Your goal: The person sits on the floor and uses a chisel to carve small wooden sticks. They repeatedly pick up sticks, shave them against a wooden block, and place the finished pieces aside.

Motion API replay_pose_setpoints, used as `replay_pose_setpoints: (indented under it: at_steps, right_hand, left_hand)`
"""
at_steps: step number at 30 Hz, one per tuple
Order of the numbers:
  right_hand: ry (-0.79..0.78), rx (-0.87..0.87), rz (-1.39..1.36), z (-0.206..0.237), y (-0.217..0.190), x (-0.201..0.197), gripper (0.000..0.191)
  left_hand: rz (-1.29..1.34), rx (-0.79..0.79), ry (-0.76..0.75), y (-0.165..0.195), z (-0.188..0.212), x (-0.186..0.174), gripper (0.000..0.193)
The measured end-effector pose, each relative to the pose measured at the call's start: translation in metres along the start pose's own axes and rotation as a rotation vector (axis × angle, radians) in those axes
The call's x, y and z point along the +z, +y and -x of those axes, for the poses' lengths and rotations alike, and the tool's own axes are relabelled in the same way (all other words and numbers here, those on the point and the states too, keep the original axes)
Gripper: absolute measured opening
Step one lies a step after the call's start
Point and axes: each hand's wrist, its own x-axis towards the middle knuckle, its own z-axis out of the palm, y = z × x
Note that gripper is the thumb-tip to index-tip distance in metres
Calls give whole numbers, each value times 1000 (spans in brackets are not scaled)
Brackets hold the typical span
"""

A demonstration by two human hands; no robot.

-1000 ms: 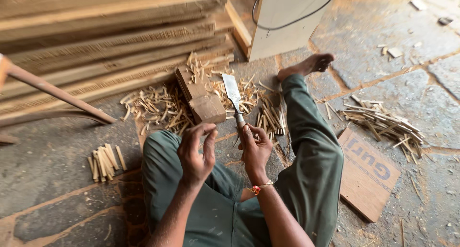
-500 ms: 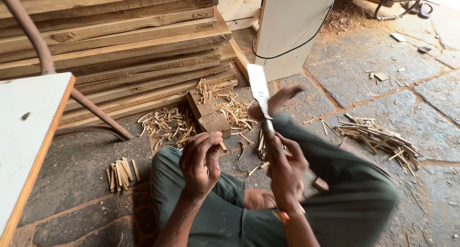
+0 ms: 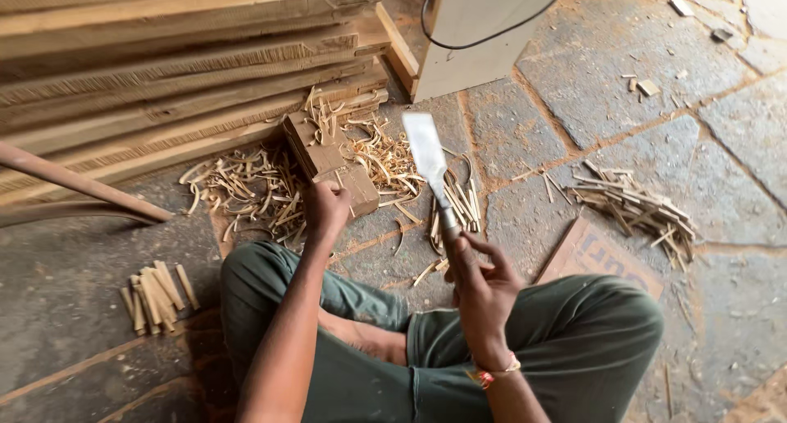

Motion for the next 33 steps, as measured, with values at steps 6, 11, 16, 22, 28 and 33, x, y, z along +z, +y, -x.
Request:
replay_pose_setpoints:
  at_steps: [6,11,16,22,28,33]
  right_hand:
    - [-47,259,125,-9,67,8,30]
    - [-170,48,522,-12,97,8,28]
    - [-253,173,575,-16,99,16,26]
    - [-300,32,682,-13,73,23,23]
    - [-234,312,646,19,43,25,24]
    - [-246,294,548,30,40,36,24]
  left_hand:
    - [-75,-80,62,-33,-37,20,37]
    - [26,-33,182,-50,-46,25,7]
    - [108,-226,95,-44,-46,9,19]
    - [144,816,121,-7,5,23,44]
    - [165,868,-227,-12,48,35,61]
    - [212,846,-236,-21,50,34,66]
